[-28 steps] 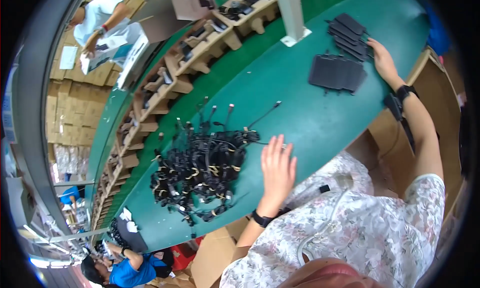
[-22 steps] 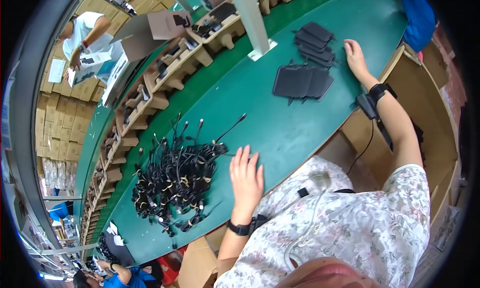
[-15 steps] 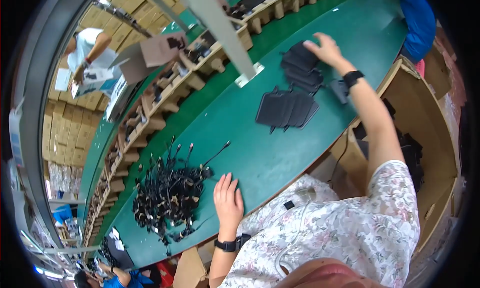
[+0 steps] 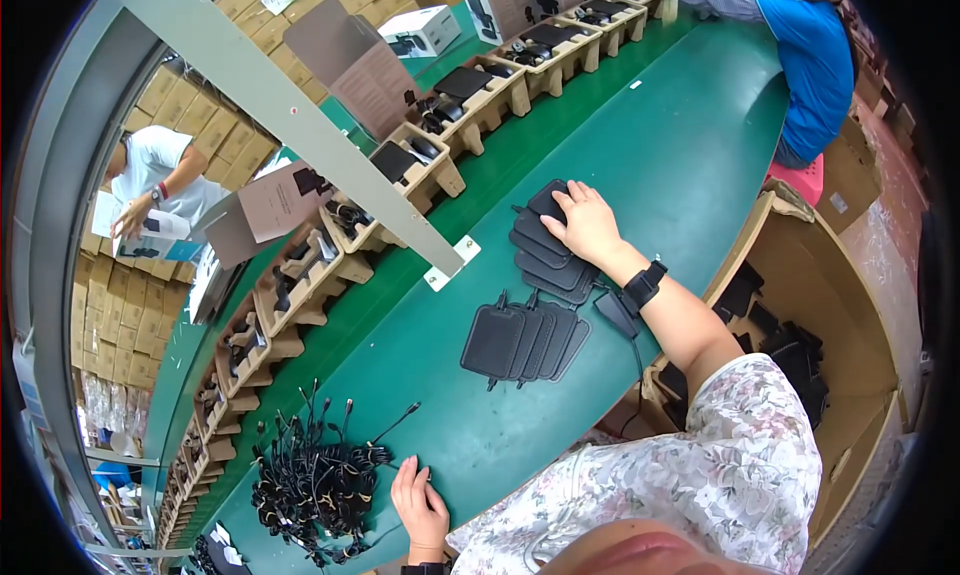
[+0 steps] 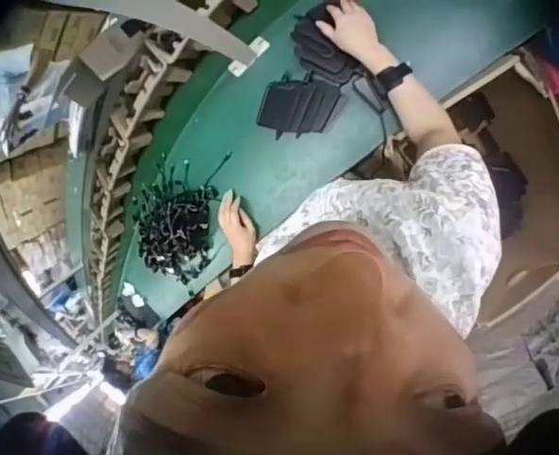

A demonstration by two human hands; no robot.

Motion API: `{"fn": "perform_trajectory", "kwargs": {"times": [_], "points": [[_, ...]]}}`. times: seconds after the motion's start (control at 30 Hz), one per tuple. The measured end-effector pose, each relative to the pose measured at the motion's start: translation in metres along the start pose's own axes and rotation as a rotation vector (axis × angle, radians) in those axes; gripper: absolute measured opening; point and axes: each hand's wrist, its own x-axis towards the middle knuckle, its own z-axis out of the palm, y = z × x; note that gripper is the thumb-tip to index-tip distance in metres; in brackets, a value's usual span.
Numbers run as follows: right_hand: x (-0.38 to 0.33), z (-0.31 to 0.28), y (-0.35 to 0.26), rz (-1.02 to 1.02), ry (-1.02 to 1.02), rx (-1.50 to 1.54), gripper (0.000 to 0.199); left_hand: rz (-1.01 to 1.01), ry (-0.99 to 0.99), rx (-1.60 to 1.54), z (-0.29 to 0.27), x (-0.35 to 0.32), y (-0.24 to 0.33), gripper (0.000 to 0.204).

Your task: The person gathers a bundle of cables from a box, places them on the table, and then picks up a black pad and a cable to place them into a cardboard tray on the assembly line.

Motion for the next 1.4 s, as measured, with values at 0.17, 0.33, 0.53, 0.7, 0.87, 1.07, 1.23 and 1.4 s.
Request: {"fn": "perform_trajectory", "kwargs": {"times": [0.17,0.33,0.53,0.7,0.87,1.07,1.23,1.4], "points": [[-0.001,0.0,-0.003,-0.013,0.07,-0.03,0.046,-0.014,0.004,0.001,-0.002,-0.001,0.002,0.025],[0.004,-0.009,-0.015,-0.034,0.005,-0.046,0.035,-0.02,0.001,0.03,-0.004,-0.005,-0.001,0.029],[0.005,-0.03,-0.015,-0.011,-0.098,0.026,0.023,-0.001,0.04,0.01,-0.002,-0.009,-0.007,0.03],[0.005,-0.024,-0.008,-0.169,0.065,-0.158,0.034,0.016,0.068,-0.038,-0.003,-0.013,-0.014,0.029],[-0.007,-0.067,-0.03,-0.13,0.138,-0.197,0.038,0.083,0.103,-0.063,-0.004,-0.025,-0.014,0.028],[-0.036,-0.145,-0.161,-0.281,0.241,0.495,0.024,0.436,-0.241,-0.133,-0.016,-0.033,0.004,0.058],[0.007,-0.106,-0.25,-0.499,0.217,0.617,0.021,0.52,-0.237,0.222,0.005,-0.027,0.007,0.063],[0.079,-0.034,-0.316,-0.322,0.074,0.942,0.024,0.515,-0.113,0.255,0.029,-0.034,0.007,0.055]]}}
